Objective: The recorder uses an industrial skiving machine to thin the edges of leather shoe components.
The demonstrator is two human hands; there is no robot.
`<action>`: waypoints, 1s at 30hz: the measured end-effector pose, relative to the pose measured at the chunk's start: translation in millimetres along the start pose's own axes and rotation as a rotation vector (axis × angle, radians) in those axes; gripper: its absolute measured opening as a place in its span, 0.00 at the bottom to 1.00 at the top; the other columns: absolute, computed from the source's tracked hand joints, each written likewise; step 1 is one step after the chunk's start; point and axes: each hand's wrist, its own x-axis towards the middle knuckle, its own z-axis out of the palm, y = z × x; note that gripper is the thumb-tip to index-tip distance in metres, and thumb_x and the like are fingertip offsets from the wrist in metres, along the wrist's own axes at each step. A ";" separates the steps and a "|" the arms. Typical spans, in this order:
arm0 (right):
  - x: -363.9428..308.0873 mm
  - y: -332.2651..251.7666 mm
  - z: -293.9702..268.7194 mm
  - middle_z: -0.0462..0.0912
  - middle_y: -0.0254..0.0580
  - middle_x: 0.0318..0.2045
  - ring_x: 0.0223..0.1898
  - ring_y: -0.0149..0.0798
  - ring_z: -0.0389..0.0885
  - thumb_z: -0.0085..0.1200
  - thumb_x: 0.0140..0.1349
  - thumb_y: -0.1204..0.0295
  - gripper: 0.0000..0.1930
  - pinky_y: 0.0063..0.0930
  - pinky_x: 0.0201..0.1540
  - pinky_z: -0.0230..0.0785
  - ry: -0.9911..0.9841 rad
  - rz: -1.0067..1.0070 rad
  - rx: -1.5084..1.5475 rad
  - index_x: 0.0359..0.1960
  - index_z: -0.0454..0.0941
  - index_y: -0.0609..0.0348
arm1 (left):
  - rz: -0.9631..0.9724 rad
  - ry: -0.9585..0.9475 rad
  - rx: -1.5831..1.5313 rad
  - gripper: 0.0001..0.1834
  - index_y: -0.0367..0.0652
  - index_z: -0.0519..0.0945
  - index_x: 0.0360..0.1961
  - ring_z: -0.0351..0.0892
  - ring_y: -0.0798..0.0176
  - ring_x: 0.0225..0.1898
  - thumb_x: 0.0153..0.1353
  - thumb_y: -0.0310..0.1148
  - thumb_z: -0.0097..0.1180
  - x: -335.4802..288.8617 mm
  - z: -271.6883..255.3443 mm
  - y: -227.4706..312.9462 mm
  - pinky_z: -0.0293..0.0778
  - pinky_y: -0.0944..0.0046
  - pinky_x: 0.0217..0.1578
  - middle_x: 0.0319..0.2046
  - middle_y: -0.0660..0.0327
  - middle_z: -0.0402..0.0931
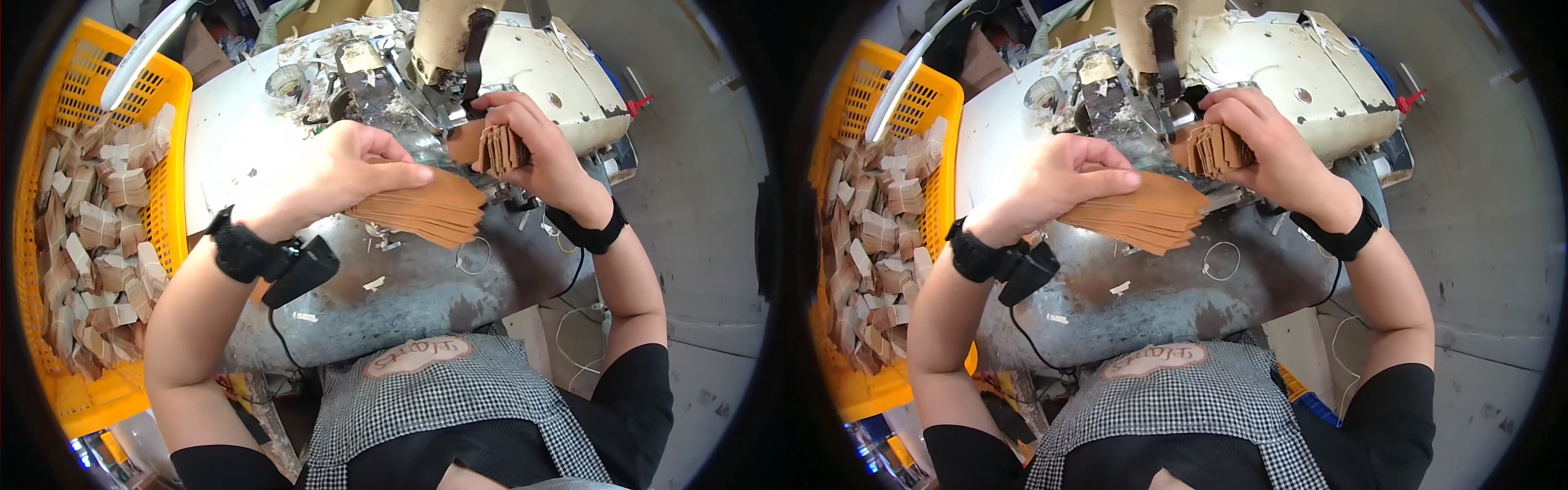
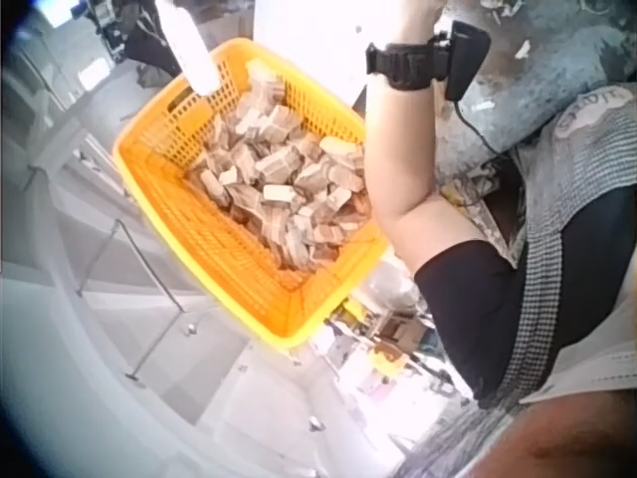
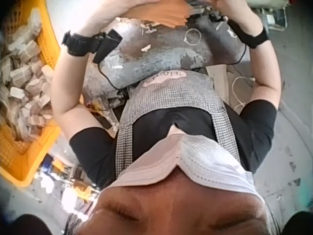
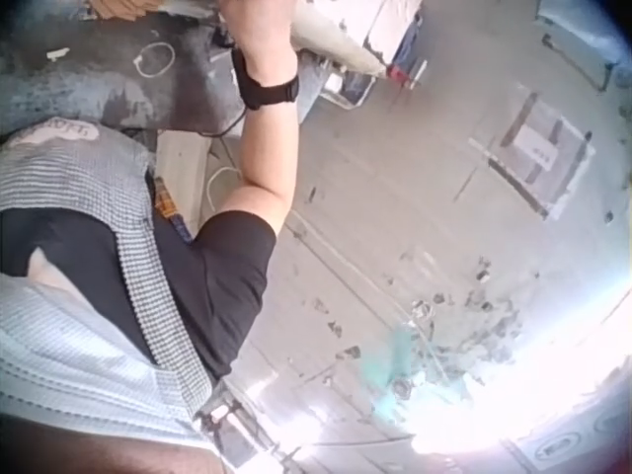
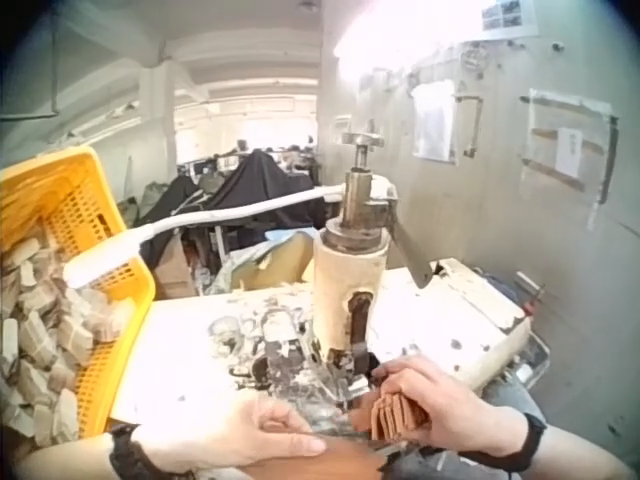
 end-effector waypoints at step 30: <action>-6.8 0.9 -8.2 0.74 0.42 0.39 0.42 0.46 0.75 0.68 0.42 0.84 0.26 0.34 0.44 0.71 -0.048 0.117 0.009 0.44 0.70 0.56 | 0.075 -0.061 -0.268 0.14 0.40 0.81 0.29 0.76 0.79 0.23 0.61 0.41 0.65 6.2 -10.4 -20.6 0.71 0.77 0.24 0.24 0.69 0.80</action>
